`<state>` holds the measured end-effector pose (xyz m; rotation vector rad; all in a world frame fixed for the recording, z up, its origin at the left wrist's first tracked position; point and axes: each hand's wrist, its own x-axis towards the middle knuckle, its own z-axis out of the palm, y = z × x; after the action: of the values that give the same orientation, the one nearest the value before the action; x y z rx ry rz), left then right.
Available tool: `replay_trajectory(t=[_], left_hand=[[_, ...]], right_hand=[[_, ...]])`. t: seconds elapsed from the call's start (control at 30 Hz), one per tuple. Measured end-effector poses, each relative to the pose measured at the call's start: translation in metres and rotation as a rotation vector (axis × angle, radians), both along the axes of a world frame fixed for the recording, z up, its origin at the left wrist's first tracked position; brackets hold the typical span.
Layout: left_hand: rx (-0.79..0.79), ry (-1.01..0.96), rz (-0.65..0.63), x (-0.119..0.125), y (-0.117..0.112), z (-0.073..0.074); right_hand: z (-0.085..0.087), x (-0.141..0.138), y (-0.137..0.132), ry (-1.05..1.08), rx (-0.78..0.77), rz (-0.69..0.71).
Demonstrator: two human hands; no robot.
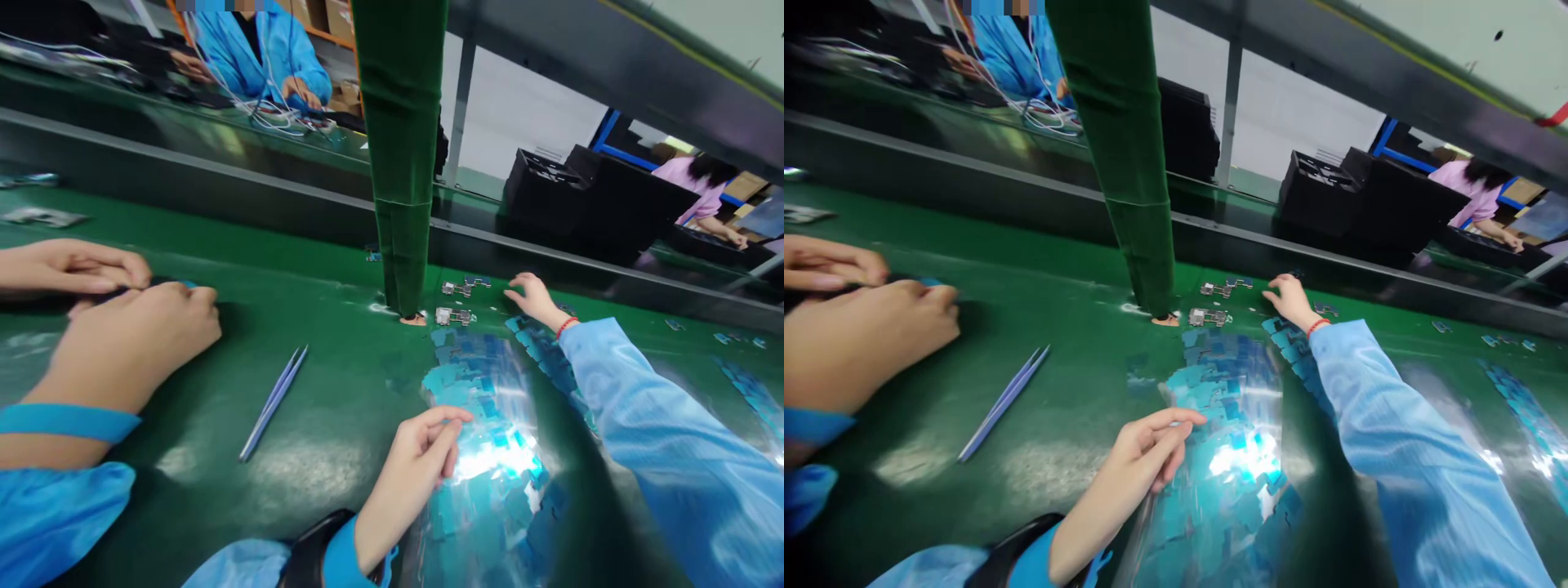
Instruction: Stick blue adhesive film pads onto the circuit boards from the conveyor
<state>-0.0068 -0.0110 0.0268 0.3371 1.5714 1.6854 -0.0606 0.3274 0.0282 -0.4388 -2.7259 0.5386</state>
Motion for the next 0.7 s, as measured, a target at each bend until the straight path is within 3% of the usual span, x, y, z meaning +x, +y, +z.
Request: replay_trajectory(t=[0.13,0.3,0.4,0.5,0.6,0.63,0.7], left_hand=[[0.001,0.025,0.046,-0.002,0.000,-0.003],[0.055,0.061,0.074,-0.004,0.001,-0.009],[0.086,0.083,0.116,-0.004,0.000,-0.012],[0.108,0.077,0.209,-0.006,-0.001,-0.013],[0.196,0.076,0.337,-0.009,-0.001,-0.012],[0.226,0.065,0.360,-0.009,0.000,-0.011],[0.267,0.039,0.345,-0.009,0.000,-0.010]], right_hand=[[-0.013,-0.063,-0.041,-0.061,0.089,0.164],[-0.023,-0.083,-0.059,-0.085,0.085,0.176],[-0.018,-0.079,-0.056,-0.051,0.016,0.188],[-0.002,-0.067,-0.057,0.012,-0.069,0.188],[0.017,-0.037,-0.080,0.079,-0.160,0.206],[0.023,-0.022,-0.092,0.089,-0.214,0.244],[0.032,0.011,-0.121,0.095,-0.499,0.459]])
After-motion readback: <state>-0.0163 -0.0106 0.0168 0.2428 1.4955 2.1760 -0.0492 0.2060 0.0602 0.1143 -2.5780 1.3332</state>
